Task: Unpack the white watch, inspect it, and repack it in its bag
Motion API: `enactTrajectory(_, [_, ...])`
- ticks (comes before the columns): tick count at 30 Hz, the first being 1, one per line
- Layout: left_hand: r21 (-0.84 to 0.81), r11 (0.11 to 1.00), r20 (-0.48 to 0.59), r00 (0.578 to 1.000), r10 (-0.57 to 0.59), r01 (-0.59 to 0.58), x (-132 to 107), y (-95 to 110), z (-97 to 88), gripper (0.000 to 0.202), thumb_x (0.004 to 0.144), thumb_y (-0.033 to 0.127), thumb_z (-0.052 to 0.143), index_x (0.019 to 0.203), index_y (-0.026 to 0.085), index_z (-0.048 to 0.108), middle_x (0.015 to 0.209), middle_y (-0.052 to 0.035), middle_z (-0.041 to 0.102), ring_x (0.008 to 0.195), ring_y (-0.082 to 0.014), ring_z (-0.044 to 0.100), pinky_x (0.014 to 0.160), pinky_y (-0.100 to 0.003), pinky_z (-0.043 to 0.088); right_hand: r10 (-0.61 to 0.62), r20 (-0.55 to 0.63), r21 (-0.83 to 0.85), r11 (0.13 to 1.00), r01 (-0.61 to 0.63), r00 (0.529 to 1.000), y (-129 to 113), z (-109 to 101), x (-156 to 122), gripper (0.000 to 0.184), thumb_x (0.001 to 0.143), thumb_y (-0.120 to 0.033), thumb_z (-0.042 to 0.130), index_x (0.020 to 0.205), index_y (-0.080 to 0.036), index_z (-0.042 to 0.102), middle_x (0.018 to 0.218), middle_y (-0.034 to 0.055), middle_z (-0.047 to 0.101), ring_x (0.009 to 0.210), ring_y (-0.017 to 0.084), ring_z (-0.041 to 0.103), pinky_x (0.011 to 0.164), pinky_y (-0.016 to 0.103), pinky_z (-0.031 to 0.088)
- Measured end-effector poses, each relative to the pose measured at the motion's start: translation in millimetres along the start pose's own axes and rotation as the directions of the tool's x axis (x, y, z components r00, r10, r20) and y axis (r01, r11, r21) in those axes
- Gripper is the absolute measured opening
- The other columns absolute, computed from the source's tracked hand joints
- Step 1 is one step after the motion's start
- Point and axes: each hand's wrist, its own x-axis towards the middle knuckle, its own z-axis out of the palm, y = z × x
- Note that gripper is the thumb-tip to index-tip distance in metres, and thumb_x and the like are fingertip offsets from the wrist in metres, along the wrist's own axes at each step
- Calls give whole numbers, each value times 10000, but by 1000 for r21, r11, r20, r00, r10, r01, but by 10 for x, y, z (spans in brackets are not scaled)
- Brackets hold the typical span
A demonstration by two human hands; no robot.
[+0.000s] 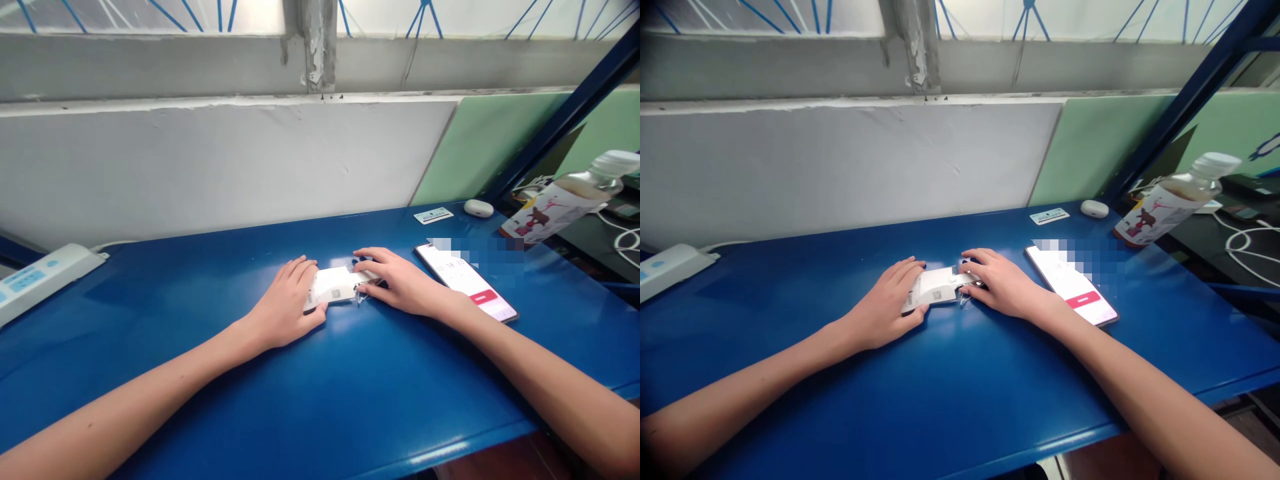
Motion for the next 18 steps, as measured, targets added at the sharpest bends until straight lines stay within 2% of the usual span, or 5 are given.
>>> enactTrajectory(5, [-16, 999, 15, 999, -28, 28, 8, 19, -24, 515, 887, 388, 510, 1297, 76, 515, 1404, -233, 533, 1395, -404, 397, 1143, -574, 341, 33, -10, 38, 999, -32, 999, 40, -72, -3, 238, 998, -298, 475, 1200, -205, 560, 1217, 145, 649, 1089, 294, 633, 919, 474, 534])
enactTrajectory(9, [-31, 999, 23, 999, -27, 27, 15, 29, -47, 506, 901, 396, 483, 1288, 73, 516, 1396, -236, 543, 1390, -396, 406, 1141, -583, 342, 92, -142, 14, 996, -91, 986, 146, -178, 0, 237, 1008, -301, 445, 1209, -212, 535, 1180, 129, 640, 1059, 281, 621, 908, 451, 520])
enactTrajectory(11, [-21, 999, 32, 999, -28, 29, 17, 29, -49, 516, 906, 398, 470, 1290, 56, 515, 1401, -245, 538, 1392, -395, 405, 1149, -583, 331, 119, -256, -1, 992, -124, 959, 198, -220, 10, 240, 1003, -288, 446, 1206, -204, 541, 1166, 133, 642, 1049, 279, 621, 916, 450, 510])
enactTrajectory(14, [3, 1000, 37, 999, -24, 24, 14, 31, -44, 529, 899, 391, 473, 1285, 33, 521, 1406, -256, 531, 1396, -397, 401, 1160, -577, 317, 152, -436, -18, 984, -177, 887, 257, -251, 27, 249, 1003, -277, 429, 1191, -184, 563, 1145, 146, 656, 1051, 286, 628, 923, 459, 502])
enactTrajectory(18, [8, 1000, 19, 999, -26, 26, 2, 34, -40, 546, 874, 388, 513, 1314, 64, 515, 1420, -240, 530, 1403, -405, 392, 1146, -590, 334, 171, -542, -19, 976, -215, 823, 293, -239, 38, 264, 998, -304, 434, 1184, -187, 579, 1126, 152, 655, 1051, 304, 634, 908, 474, 512])
